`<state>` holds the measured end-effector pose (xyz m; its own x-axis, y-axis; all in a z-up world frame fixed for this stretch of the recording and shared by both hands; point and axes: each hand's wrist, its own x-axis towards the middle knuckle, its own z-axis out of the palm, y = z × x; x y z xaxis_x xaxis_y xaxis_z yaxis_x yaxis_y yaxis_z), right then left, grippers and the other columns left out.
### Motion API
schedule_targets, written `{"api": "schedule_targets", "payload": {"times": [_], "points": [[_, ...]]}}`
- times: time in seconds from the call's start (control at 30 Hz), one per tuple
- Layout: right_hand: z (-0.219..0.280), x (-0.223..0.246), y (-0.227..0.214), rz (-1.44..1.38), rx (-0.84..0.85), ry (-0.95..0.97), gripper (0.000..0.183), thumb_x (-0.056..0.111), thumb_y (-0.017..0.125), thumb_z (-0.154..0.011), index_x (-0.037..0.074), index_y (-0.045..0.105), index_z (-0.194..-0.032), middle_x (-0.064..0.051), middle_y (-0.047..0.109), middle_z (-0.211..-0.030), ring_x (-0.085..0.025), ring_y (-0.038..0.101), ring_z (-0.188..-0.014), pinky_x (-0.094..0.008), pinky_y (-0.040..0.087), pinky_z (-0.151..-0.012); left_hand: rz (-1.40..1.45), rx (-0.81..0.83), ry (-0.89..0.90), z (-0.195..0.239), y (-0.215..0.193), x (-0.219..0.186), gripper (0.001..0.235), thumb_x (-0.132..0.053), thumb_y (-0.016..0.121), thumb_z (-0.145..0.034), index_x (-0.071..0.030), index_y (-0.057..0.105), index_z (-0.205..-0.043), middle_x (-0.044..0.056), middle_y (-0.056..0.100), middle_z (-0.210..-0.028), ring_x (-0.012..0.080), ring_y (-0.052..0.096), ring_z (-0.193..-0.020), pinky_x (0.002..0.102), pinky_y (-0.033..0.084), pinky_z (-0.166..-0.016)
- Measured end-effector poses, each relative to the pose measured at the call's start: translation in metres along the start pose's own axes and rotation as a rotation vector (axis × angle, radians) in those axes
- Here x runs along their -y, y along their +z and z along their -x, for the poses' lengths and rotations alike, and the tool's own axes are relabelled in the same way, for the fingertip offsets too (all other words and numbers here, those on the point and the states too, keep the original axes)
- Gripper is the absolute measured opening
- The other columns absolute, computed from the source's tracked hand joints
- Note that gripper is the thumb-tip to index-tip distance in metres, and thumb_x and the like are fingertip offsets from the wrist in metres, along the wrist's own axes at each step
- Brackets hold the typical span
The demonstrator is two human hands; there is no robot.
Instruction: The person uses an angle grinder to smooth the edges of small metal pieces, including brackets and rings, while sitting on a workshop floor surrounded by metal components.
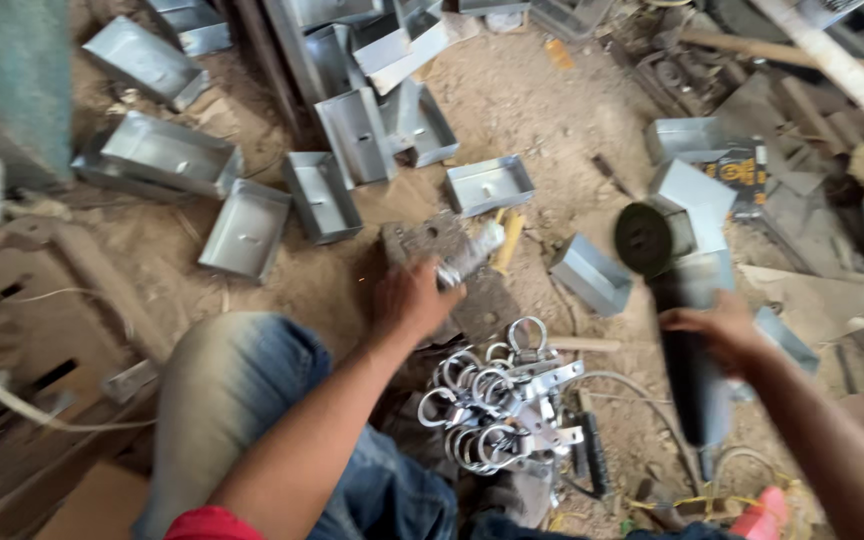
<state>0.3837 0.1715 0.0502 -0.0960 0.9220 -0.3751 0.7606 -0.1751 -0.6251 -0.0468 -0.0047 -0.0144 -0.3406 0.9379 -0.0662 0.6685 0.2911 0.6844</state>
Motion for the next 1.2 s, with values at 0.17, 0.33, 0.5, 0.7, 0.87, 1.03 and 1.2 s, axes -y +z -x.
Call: {"api": "schedule_targets", "payload": {"times": [0.17, 0.33, 0.5, 0.7, 0.87, 1.03, 1.2], "points": [[0.03, 0.024, -0.042, -0.529, -0.061, 0.125, 0.048, 0.022, 0.079, -0.075, 0.007, 0.063, -0.118, -0.012, 0.068, -0.091, -0.029, 0.067, -0.072, -0.048, 0.059, -0.066, 0.349, -0.172, -0.411, -0.06, -0.041, 0.069, 0.05, -0.055, 0.078, -0.082, -0.007, 0.075, -0.095, 0.012, 0.074, -0.087, 0.0301, 0.074, -0.082, 0.045, 0.058, -0.076], [0.057, 0.052, -0.049, -0.73, -0.151, -0.009, 0.047, 0.02, 0.079, -0.076, 0.007, 0.063, -0.118, -0.011, 0.068, -0.093, -0.028, 0.067, -0.073, -0.048, 0.059, -0.068, 0.714, 0.412, -0.634, -0.098, -0.097, 0.188, 0.038, -0.051, 0.075, -0.086, -0.013, 0.073, -0.092, 0.005, 0.073, -0.077, 0.0222, 0.066, -0.063, 0.047, 0.053, -0.059], [0.064, 0.052, -0.03, -0.79, -0.219, -0.045, 0.045, 0.018, 0.079, -0.078, 0.006, 0.063, -0.119, -0.011, 0.068, -0.094, -0.028, 0.068, -0.075, -0.047, 0.06, -0.07, 0.435, 0.441, -0.779, -0.077, -0.124, 0.289, 0.031, -0.045, 0.073, -0.086, -0.016, 0.072, -0.095, 0.005, 0.072, -0.079, 0.0212, 0.067, -0.062, 0.048, 0.053, -0.052], [0.068, 0.046, -0.025, -0.809, -0.261, -0.038, 0.044, 0.016, 0.079, -0.079, 0.006, 0.064, -0.119, -0.01, 0.068, -0.096, -0.027, 0.068, -0.077, -0.047, 0.06, -0.072, 0.03, 0.037, -0.593, -0.044, -0.108, 0.342, 0.057, -0.054, 0.078, -0.086, 0.002, 0.078, -0.1, 0.019, 0.077, -0.095, 0.0285, 0.075, -0.084, 0.044, 0.058, -0.078], [0.062, 0.047, -0.02, -0.828, -0.286, -0.029, 0.042, 0.013, 0.079, -0.081, 0.005, 0.064, -0.12, -0.01, 0.068, -0.098, -0.026, 0.069, -0.079, -0.046, 0.061, -0.074, -0.087, -0.089, -0.437, -0.046, -0.094, 0.35, 0.055, -0.05, 0.082, -0.079, -0.003, 0.073, -0.108, 0.019, 0.075, -0.106, 0.0339, 0.072, -0.1, 0.044, 0.055, -0.09], [0.051, 0.055, -0.016, -0.852, -0.29, -0.032, 0.041, 0.011, 0.079, -0.082, 0.005, 0.064, -0.12, -0.009, 0.069, -0.1, -0.026, 0.069, -0.081, -0.046, 0.061, -0.075, -0.156, -0.157, -0.356, -0.056, -0.089, 0.36, 0.054, -0.05, 0.074, -0.088, -0.005, 0.069, -0.117, 0.018, 0.075, -0.109, 0.0367, 0.071, -0.105, 0.048, 0.055, -0.093], [0.037, 0.067, -0.011, -0.868, -0.291, -0.052, 0.04, 0.009, 0.079, -0.083, 0.004, 0.064, -0.12, -0.009, 0.069, -0.102, -0.025, 0.07, -0.083, -0.045, 0.061, -0.077, -0.264, -0.27, -0.292, -0.078, -0.098, 0.345, 0.064, -0.054, 0.07, -0.092, -0.008, 0.059, -0.135, 0.026, 0.068, -0.117, 0.0454, 0.064, -0.11, 0.054, 0.051, -0.092]]}}
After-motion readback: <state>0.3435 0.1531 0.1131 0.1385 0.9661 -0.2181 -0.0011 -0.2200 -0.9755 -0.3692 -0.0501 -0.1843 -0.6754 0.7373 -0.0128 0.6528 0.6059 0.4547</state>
